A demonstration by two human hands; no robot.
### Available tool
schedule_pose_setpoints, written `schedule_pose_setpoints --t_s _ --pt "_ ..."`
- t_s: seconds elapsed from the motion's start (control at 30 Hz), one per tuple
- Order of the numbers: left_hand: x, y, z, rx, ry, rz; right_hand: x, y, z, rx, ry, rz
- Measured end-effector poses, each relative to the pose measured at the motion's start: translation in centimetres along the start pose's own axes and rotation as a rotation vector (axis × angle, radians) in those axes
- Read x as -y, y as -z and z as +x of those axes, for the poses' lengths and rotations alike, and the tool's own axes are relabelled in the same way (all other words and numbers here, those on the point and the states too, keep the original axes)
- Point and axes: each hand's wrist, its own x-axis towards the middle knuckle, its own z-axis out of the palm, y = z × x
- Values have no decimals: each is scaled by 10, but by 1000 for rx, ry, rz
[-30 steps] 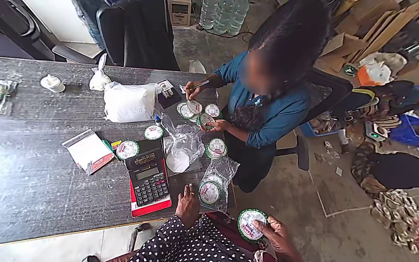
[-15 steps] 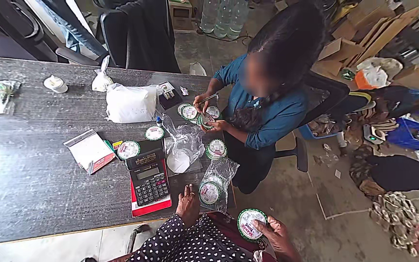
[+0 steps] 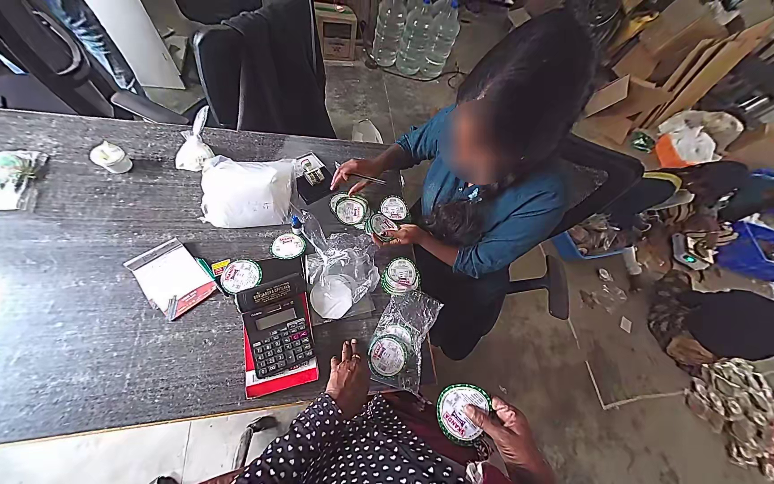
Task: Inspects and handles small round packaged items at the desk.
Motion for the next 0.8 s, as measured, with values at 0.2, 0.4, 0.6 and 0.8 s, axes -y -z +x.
schedule_pose_setpoints --t_s 0.2,0.4,0.6,0.8 --pt "0 0 -2 4 2 -15 -1 -1 -1 1 20 -3" --pt "1 -2 -2 -6 1 -22 4 -6 0 21 31 -9" --pt "2 -4 -3 -17 -25 -32 2 -6 2 39 58 -26" --pt "1 -4 -4 -20 -18 -27 3 -6 2 62 73 -11"
